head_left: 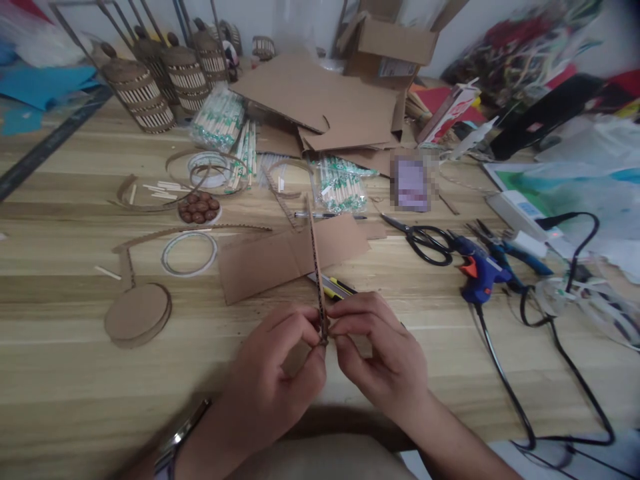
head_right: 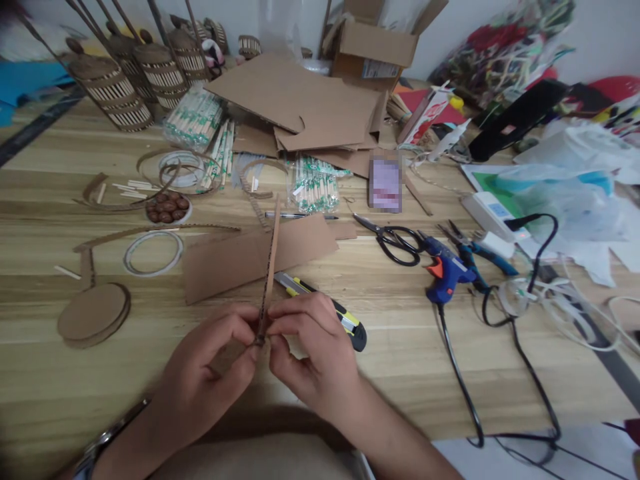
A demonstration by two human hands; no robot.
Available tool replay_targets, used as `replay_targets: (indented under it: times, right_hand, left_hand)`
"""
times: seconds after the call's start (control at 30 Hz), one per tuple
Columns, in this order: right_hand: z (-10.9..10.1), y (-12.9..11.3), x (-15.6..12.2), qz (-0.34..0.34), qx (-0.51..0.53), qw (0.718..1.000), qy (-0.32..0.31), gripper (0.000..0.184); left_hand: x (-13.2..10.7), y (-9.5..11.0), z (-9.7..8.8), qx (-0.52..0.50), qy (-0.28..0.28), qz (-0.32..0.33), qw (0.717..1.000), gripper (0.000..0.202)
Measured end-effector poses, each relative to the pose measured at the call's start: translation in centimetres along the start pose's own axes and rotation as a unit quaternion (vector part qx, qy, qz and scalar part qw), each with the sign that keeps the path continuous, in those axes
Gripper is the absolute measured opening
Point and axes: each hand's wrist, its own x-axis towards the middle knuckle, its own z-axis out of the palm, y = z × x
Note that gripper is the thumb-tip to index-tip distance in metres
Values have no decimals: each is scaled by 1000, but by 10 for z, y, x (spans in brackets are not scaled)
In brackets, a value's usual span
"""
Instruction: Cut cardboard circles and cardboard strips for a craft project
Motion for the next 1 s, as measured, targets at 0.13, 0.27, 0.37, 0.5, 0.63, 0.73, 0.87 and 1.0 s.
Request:
replay_targets:
  times: [0.13,0.27,0.37,0.5,0.63,0.73,0.87,1.0]
  right_hand:
    - [-1,-1,0,-27,-16,999,9,19]
    - [-1,0,-1,-38,-19,999,5,21]
    - [1,1,-1,-45,-27,999,11,22]
    - [4,2,-3,-65,-59,996,9,22]
    - [6,2,-3,-71,-65,995,11,21]
    - [6,0,-2,-59,-47,997,9,22]
    - [5,-1,-1,-27,-10,1000,-2,21]
    - [2,-1,0,-1,12,1000,-7,22]
  left_hand:
    - [1,-1,0,-29,-23,-45,998,3]
    - [3,-6,2,-43,-16,-76,996,7]
    - [4,-8,4,-59,-25,-81,995,12]
    - [5,-7,5,-57,-28,-99,993,14]
    - [6,-5,5,-54,-26,-100,993,15]
    - [6,-5,5,-53,-16,-93,994,15]
    - [5,-4,5,-49,-2,-76,996,14]
    - [5,-5,4,-47,-11,-67,997,15]
